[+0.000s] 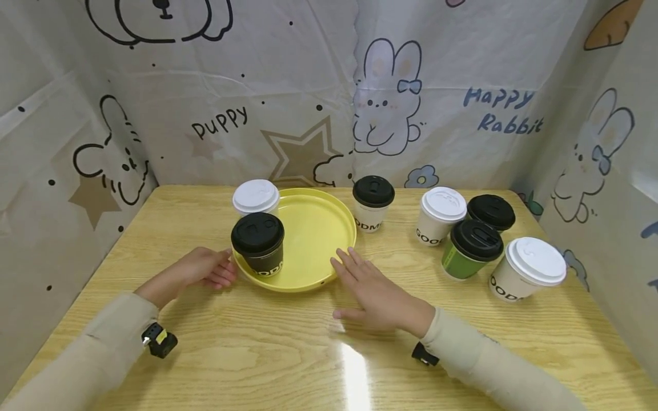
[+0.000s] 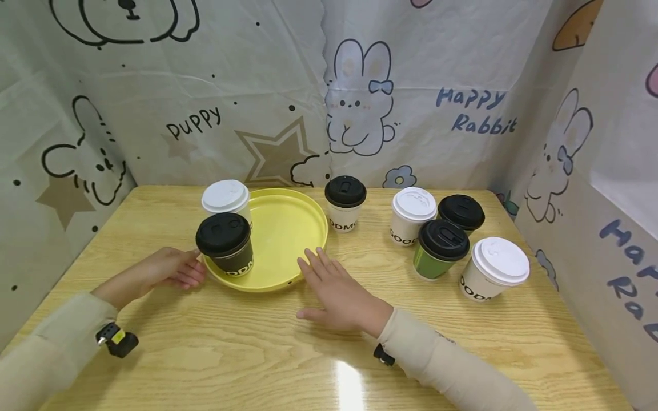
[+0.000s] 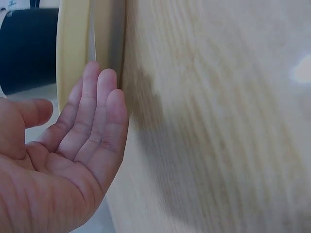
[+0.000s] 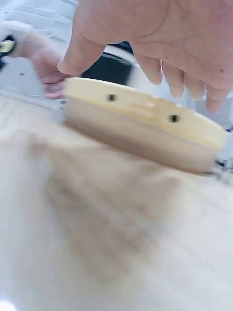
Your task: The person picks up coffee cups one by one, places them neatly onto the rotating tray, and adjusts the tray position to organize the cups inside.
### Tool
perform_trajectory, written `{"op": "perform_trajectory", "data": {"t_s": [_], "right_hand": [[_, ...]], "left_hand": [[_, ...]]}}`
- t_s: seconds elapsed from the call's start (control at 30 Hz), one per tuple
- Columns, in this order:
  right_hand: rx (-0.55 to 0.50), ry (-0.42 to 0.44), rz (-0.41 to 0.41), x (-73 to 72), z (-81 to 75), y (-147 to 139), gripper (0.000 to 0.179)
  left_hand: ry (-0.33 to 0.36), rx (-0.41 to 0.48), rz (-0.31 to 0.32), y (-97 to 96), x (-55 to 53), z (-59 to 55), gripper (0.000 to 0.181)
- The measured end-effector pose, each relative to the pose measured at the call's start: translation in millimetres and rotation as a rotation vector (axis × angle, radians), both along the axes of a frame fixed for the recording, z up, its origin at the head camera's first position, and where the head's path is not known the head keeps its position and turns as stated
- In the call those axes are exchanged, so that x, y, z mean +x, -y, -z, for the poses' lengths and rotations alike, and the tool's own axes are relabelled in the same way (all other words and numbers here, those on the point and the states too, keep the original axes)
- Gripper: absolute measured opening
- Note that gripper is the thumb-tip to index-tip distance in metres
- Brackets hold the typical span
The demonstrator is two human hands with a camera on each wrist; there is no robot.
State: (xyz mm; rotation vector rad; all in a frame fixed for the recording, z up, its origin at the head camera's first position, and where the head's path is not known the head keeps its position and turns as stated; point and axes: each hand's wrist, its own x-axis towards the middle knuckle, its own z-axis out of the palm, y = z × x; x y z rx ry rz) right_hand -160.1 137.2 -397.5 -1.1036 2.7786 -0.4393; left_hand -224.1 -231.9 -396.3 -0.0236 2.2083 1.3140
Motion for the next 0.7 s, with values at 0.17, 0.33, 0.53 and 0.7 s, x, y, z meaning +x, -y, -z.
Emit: {"op": "perform_trajectory", "data": {"t_s": [0.17, 0.33, 0.53, 0.7], "right_hand": [[-0.033, 0.011, 0.077, -19.1, -6.3, -12, 0.087], [-0.036, 0.034, 0.095, -33.9, -11.7, -22, 0.087], [-0.057, 0.048, 0.083, -44.1, -11.4, -30, 0.086], [-0.049, 0.054, 0.065, -45.9, -6.8, -29, 0.084]], "left_hand": [[0.025, 0.035, 0.047, -5.9, 17.6, 0.0, 0.049], [0.068, 0.114, 0.095, -18.7, 31.8, 1.2, 0.048], [0.127, 0.188, 0.082, -36.0, 41.5, 3.0, 0.044], [0.146, 0.223, 0.089, -45.9, 47.2, 5.8, 0.043]]}}
